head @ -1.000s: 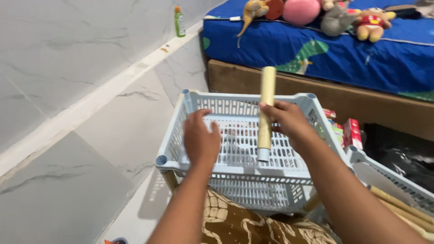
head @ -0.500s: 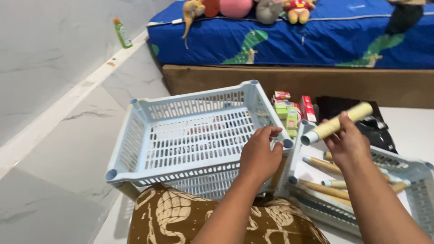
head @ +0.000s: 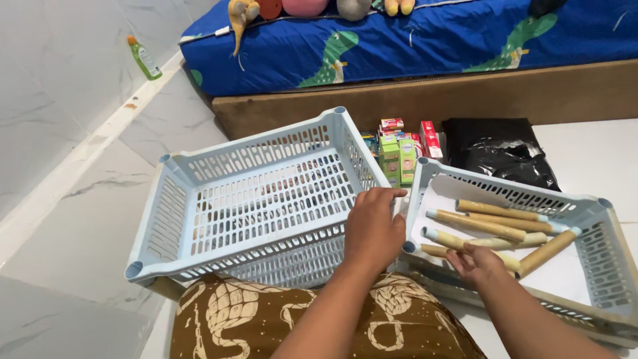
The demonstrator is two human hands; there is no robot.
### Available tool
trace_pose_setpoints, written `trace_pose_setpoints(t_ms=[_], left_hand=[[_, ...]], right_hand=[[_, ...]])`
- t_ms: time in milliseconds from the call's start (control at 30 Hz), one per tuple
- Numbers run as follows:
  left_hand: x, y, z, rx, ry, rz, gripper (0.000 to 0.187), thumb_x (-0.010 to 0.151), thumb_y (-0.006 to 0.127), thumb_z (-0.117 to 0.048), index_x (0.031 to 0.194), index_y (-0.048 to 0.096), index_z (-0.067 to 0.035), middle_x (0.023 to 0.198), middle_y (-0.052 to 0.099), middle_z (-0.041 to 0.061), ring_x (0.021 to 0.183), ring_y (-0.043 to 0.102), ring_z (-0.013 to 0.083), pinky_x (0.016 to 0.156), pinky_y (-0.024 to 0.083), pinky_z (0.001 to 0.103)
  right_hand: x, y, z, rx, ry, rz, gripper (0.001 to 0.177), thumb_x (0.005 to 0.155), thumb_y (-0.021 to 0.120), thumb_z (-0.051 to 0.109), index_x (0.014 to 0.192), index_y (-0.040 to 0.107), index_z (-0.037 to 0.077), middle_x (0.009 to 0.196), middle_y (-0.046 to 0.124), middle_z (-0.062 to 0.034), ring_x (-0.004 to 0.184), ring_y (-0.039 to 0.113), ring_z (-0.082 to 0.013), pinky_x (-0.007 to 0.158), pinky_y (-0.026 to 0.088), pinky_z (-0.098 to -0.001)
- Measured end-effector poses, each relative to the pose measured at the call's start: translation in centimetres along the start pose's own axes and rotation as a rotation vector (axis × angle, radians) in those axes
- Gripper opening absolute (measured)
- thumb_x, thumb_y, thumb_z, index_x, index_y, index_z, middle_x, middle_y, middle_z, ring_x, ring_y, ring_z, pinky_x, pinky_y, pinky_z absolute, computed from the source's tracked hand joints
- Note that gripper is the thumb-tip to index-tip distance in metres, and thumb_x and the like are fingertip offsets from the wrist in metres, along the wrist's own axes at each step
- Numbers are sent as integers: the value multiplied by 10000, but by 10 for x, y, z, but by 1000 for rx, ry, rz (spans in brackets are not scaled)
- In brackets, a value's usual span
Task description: The person assembles a multi-tiered plastic storage shelf by inserting cylindrical cardboard tubes into the corner holes of stacked baskets. They handle the baskets and tubes one at a time, aligning and pushing them into place.
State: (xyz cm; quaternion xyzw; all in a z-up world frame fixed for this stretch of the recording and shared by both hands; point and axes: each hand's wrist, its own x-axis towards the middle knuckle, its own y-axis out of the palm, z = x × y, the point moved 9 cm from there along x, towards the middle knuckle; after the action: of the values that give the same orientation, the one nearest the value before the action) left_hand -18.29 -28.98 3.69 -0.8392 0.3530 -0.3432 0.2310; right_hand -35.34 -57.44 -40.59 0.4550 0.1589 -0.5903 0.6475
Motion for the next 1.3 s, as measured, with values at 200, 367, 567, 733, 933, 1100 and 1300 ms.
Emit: trace_pose_setpoints(t_ms=[200,367,567,733,933,1100,1300], left_hand=[[0,-1,2,-1,7,0,374,810,696,-61,1181,690,-111,1191,668,109,1185,577,322,1026,456,429],[2,-6,8,-37,5,-25,369,829,688,-62,1194,679,-119,1208,665,107,1196,579,321,1020,470,420],[1,-25,40,29,-114,-34,392,834,705,-101,1221,665,-145,1229,651,99,1194,576,313,1012,468,425],[1,-20,54,98,-202,94,419,861,735,-203,1263,631,-145,1213,663,100,1175,598,314,989,474,441],[8,-14,50,208,-176,173,429,805,809,-289,1176,685,-112,1080,732,117,1044,692,320,909,517,458],[17,-20,51,265,-113,184,291,773,826,-289,1012,773,-133,916,755,137,906,730,328,829,551,452],[15,-22,56,290,-126,215,272,751,856,-298,907,786,-87,881,746,177,896,715,358,843,553,455]], right_hand=[[-29,15,-9,12,53,28,338,1057,487,108,1320,491,-104,1294,573,-273,1146,669,-371,931,568,-425],[-100,74,8,-96,-59,116,362,1041,446,78,1357,441,-99,1322,592,-237,1179,659,-366,984,541,-425],[-209,167,10,-548,-252,414,544,854,529,-88,1377,484,54,1308,655,-169,1204,648,-275,1035,543,-436],[-245,209,-28,-990,-377,537,533,837,669,10,1350,541,75,1254,666,-124,1140,628,-251,981,474,-414],[-258,234,-36,-1026,-652,572,518,840,642,41,1339,519,110,1150,700,-108,1079,667,-239,922,519,-382],[-297,239,-33,-1217,-998,494,446,887,611,81,1298,439,62,1064,718,-195,963,741,-339,808,571,-442],[-318,232,-41,-1357,-1020,335,468,934,607,168,1337,375,113,920,712,-233,902,688,-457,751,522,-534]])
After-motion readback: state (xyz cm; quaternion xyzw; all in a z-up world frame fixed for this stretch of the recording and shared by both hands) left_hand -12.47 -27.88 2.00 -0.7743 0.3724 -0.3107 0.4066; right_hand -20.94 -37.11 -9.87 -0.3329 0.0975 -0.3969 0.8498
